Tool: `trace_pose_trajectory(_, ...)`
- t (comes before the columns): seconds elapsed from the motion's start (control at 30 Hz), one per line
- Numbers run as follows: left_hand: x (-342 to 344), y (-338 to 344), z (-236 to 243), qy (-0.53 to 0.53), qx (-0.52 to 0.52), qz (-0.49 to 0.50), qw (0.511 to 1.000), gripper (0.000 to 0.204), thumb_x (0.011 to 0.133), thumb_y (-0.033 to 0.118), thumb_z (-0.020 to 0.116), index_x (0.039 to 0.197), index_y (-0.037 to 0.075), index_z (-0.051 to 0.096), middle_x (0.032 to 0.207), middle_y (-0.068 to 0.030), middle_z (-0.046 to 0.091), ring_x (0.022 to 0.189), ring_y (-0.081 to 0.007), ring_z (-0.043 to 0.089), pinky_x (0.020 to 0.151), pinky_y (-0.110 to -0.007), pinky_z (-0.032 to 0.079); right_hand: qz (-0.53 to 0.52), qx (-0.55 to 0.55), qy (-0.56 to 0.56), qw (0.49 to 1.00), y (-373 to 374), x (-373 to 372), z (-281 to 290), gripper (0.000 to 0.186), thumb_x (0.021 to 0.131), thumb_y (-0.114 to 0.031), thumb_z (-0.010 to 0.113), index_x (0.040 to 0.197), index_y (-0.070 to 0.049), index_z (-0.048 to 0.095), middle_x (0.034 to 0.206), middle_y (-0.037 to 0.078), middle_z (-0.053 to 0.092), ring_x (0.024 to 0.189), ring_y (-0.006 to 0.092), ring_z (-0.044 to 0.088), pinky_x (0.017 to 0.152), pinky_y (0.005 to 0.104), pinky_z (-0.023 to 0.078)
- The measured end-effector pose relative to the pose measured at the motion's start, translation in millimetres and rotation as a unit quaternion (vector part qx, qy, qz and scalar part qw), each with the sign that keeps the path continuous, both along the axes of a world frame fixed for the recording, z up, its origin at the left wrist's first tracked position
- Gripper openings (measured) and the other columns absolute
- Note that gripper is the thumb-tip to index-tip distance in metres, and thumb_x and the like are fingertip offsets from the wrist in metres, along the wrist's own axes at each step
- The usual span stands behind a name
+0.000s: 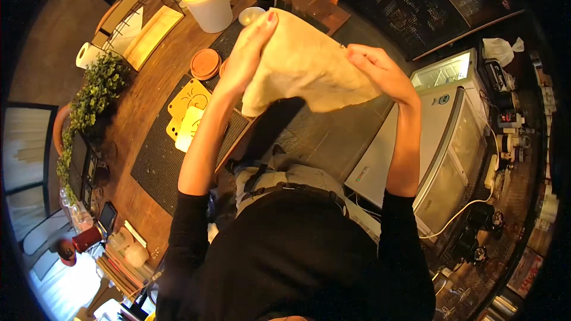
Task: The recorder wipes down decorative yellow coasters with a cloth on a wooden counter.
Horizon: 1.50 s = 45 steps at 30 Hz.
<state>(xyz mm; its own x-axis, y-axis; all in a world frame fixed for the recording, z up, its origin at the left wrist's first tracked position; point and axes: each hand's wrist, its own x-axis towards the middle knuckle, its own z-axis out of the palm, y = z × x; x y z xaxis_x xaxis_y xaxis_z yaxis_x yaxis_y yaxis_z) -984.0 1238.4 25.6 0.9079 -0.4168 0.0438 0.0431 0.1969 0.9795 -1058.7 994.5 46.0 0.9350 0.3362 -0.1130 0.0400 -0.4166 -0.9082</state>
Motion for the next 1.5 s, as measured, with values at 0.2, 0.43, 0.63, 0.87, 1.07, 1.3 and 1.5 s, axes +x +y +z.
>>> trace_pose_trajectory(0.2, -13, -6, 29, 0.184, -0.174, 0.035, 0.967, 0.048, 0.086, 0.037, 0.053, 0.118, 0.002, 0.047, 0.112, -0.0086, 0.053, 0.101, -0.0144, 0.051, 0.088, -0.026, 0.04, 0.07, 0.079, -0.038, 0.994, 9, -3, 5, 0.04, 0.085, -0.028, 0.057, 0.11, 0.003, 0.051, 0.1, 0.003, 0.056, 0.092, 0.0072, 0.049, 0.081, 0.0225, 0.04)
trace_pose_trajectory(0.43, -11, 12, 29, 0.253, -0.25, 0.007, 0.934, 0.037, 0.084, 0.034, 0.056, 0.104, 0.004, 0.053, 0.095, -0.0085, 0.06, 0.082, -0.019, 0.06, 0.072, -0.032, 0.051, 0.04, 0.284, 0.019, 0.958, -9, -9, -15, 0.055, 0.074, -0.018, 0.061, 0.118, 0.009, 0.043, 0.11, 0.014, 0.055, 0.1, 0.0187, 0.054, 0.087, 0.0282, 0.042)
trace_pose_trajectory(0.63, -10, 16, 27, 0.26, -0.302, -0.017, 0.917, 0.035, 0.084, 0.034, 0.056, 0.102, 0.004, 0.054, 0.094, -0.0085, 0.061, 0.081, -0.0197, 0.061, 0.072, -0.033, 0.051, 0.009, 0.525, 0.029, 0.851, 12, -3, -26, 0.051, 0.079, -0.022, 0.055, 0.119, 0.008, 0.041, 0.112, 0.016, 0.054, 0.102, 0.0226, 0.054, 0.089, 0.0326, 0.043)
trace_pose_trajectory(0.87, -9, 21, 18, 0.285, -0.338, -0.048, 0.896, 0.035, 0.084, 0.034, 0.055, 0.101, 0.004, 0.055, 0.096, -0.0094, 0.061, 0.082, -0.0198, 0.061, 0.073, -0.033, 0.051, 0.032, 0.66, 0.067, 0.748, 26, 3, -33, 0.044, 0.085, -0.02, 0.044, 0.122, 0.005, 0.041, 0.118, 0.017, 0.051, 0.107, 0.0236, 0.052, 0.091, 0.0346, 0.042)
trace_pose_trajectory(1.07, -14, 21, 21, 0.285, -0.34, -0.044, 0.895, 0.037, 0.084, 0.034, 0.055, 0.103, 0.003, 0.055, 0.096, -0.0102, 0.061, 0.086, -0.0213, 0.06, 0.077, -0.035, 0.05, 0.022, 0.674, 0.083, 0.734, 26, 4, -35, 0.042, 0.086, -0.019, 0.042, 0.121, 0.005, 0.042, 0.115, 0.017, 0.054, 0.103, 0.024, 0.055, 0.089, 0.0353, 0.044)
trace_pose_trajectory(1.3, -28, 4, -82, -0.415, 0.163, 0.165, 0.88, 0.043, 0.082, 0.025, 0.057, 0.115, -0.001, 0.048, 0.106, -0.0114, 0.057, 0.096, -0.0217, 0.056, 0.084, -0.033, 0.046, -0.046, 0.647, 0.103, 0.754, 28, 1, -26, 0.034, 0.086, -0.016, 0.045, 0.114, 0.004, 0.048, 0.106, 0.013, 0.058, 0.094, 0.0202, 0.058, 0.084, 0.0321, 0.047)
trace_pose_trajectory(1.5, -46, -51, -126, -0.146, -0.072, -0.023, 0.986, 0.045, 0.086, 0.022, 0.052, 0.123, -0.001, 0.04, 0.117, -0.014, 0.049, 0.106, -0.0244, 0.05, 0.092, -0.032, 0.041, -0.154, 0.51, 0.123, 0.837, -34, -12, -53, 0.028, 0.087, -0.014, 0.047, 0.109, 0.002, 0.053, 0.104, 0.011, 0.06, 0.089, 0.0173, 0.059, 0.08, 0.0281, 0.047)
